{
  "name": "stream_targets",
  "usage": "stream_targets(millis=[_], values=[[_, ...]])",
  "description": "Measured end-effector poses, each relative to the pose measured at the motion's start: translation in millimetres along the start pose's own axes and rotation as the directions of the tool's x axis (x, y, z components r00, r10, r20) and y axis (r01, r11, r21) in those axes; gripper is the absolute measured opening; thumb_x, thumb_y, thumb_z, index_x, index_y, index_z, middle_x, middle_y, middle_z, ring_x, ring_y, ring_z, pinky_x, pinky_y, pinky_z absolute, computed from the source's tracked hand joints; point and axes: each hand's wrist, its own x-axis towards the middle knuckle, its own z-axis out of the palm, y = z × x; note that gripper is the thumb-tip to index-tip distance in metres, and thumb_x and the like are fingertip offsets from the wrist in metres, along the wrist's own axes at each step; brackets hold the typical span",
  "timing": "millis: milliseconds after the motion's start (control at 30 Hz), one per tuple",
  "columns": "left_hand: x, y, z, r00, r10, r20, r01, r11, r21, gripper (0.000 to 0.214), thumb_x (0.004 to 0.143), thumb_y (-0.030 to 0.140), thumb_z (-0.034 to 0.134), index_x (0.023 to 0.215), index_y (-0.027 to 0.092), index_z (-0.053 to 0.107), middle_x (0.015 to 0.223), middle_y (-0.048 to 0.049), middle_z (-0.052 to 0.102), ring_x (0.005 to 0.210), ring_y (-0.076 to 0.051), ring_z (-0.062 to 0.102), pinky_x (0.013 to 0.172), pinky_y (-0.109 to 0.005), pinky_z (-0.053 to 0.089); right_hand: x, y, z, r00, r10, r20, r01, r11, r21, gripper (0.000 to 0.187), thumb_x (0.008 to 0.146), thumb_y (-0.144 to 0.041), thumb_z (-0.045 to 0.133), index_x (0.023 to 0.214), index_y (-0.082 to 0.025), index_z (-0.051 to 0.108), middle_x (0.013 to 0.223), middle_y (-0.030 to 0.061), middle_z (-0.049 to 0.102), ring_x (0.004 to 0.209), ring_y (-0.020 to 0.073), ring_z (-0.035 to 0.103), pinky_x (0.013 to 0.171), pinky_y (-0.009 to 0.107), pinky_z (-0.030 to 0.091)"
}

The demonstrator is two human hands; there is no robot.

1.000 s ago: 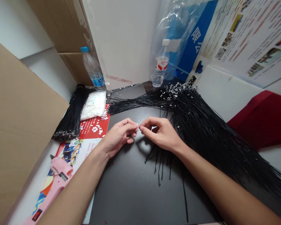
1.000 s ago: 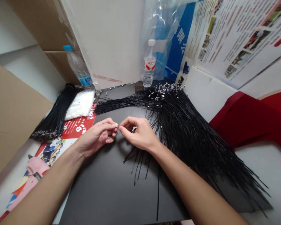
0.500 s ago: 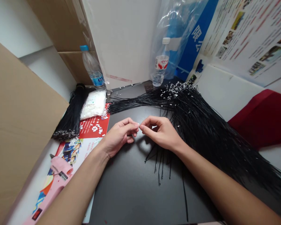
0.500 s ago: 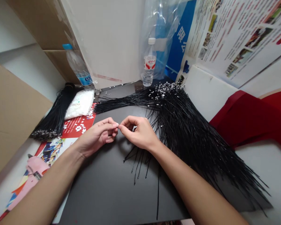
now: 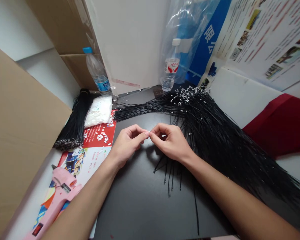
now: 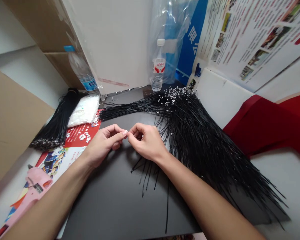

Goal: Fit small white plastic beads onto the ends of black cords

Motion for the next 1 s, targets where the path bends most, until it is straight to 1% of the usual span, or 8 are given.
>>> stream_targets(millis=[67,167,367,533,633,733,867,1000], values=[[-0.5,-0.3,0.1,1.0,0.02,-0.012,-0.02,1.0,-0.009,0.026,0.071,0.035,0.079,0.07,0.015,0.062,0.058,0.0051,0.05,0.05,-0.006,0.036,0.045,-0.019,0.027,-0.6,1.3,1.6,1.0,-0.028,-0.011,0.029,0.999,0.029,0.018,0.083,-0.026,0.061,0.071,-0.014,0.066,0.063,0.0003,0.064,0.056,0.0086,0.055,0.05,0.018,0.038],[-0.5,-1.1,-0.7,1.0,0.018,-0.021,-0.018,0.999,-0.041,0.026,0.07,0.036,0.079,0.072,0.015,0.063,0.06,0.0048,0.051,0.05,-0.005,0.035,0.045,-0.019,0.027,-0.8,3.7,3.0,0.999,-0.043,-0.007,0.043,0.998,0.052,0.018,0.085,-0.028,0.06,0.075,-0.014,0.068,0.066,0.0008,0.066,0.059,0.0093,0.057,0.051,0.018,0.04],[1.2,-2.3,-0.1,0.999,-0.003,-0.039,0.002,1.0,-0.028,0.026,0.072,0.037,0.077,0.076,0.013,0.066,0.063,0.0028,0.054,0.05,-0.006,0.036,0.045,-0.02,0.027,0.7,4.0,2.7,1.0,0.003,0.025,-0.004,0.999,0.04,0.016,0.083,-0.027,0.061,0.08,-0.015,0.07,0.07,0.0012,0.067,0.061,0.0104,0.059,0.052,0.019,0.042],[1.0,-2.4,1.5,0.999,0.005,-0.049,-0.005,1.0,0.007,0.026,0.075,0.037,0.075,0.077,0.013,0.066,0.065,0.0015,0.056,0.051,-0.006,0.037,0.046,-0.021,0.028,1.0,2.7,5.3,0.998,0.061,0.014,-0.062,0.995,0.078,0.015,0.081,-0.028,0.061,0.074,-0.015,0.065,0.068,0.0008,0.065,0.06,0.0102,0.057,0.052,0.019,0.042],[0.9,-4.0,1.9,0.999,0.014,-0.052,-0.013,1.0,0.017,0.026,0.075,0.037,0.075,0.079,0.013,0.067,0.065,0.0016,0.056,0.052,-0.006,0.037,0.047,-0.021,0.027,0.5,4.3,7.1,0.997,0.071,-0.002,-0.071,0.992,0.101,0.016,0.081,-0.027,0.06,0.071,-0.016,0.063,0.067,0.0001,0.063,0.06,0.01,0.056,0.051,0.019,0.042],[1.7,-6.4,2.8,0.997,0.023,-0.077,-0.02,0.999,0.038,0.026,0.075,0.037,0.075,0.079,0.013,0.067,0.066,0.0017,0.056,0.052,-0.006,0.038,0.048,-0.021,0.027,-0.1,5.0,7.5,0.999,0.029,-0.034,-0.027,0.998,0.052,0.014,0.082,-0.025,0.06,0.071,-0.016,0.062,0.066,-0.0009,0.062,0.06,0.0097,0.055,0.051,0.019,0.041],[2.4,-7.8,5.3,0.995,-0.002,-0.098,0.004,1.0,0.024,0.026,0.074,0.037,0.076,0.078,0.013,0.068,0.064,0.0025,0.054,0.051,-0.006,0.037,0.047,-0.021,0.027,-0.9,3.3,7.4,0.994,-0.08,-0.068,0.075,0.994,-0.08,0.012,0.082,-0.019,0.058,0.071,-0.017,0.062,0.066,-0.0018,0.063,0.061,0.0093,0.057,0.055,0.019,0.041],[1.9,-7.4,5.4,0.994,-0.018,-0.106,0.018,1.0,-0.004,0.026,0.071,0.037,0.078,0.075,0.014,0.068,0.063,0.003,0.053,0.049,-0.005,0.037,0.046,-0.021,0.026,-2.2,2.5,8.5,0.989,-0.123,-0.08,0.111,0.984,-0.14,0.013,0.084,-0.017,0.057,0.072,-0.018,0.062,0.066,-0.0016,0.065,0.06,0.0099,0.058,0.059,0.021,0.042]])
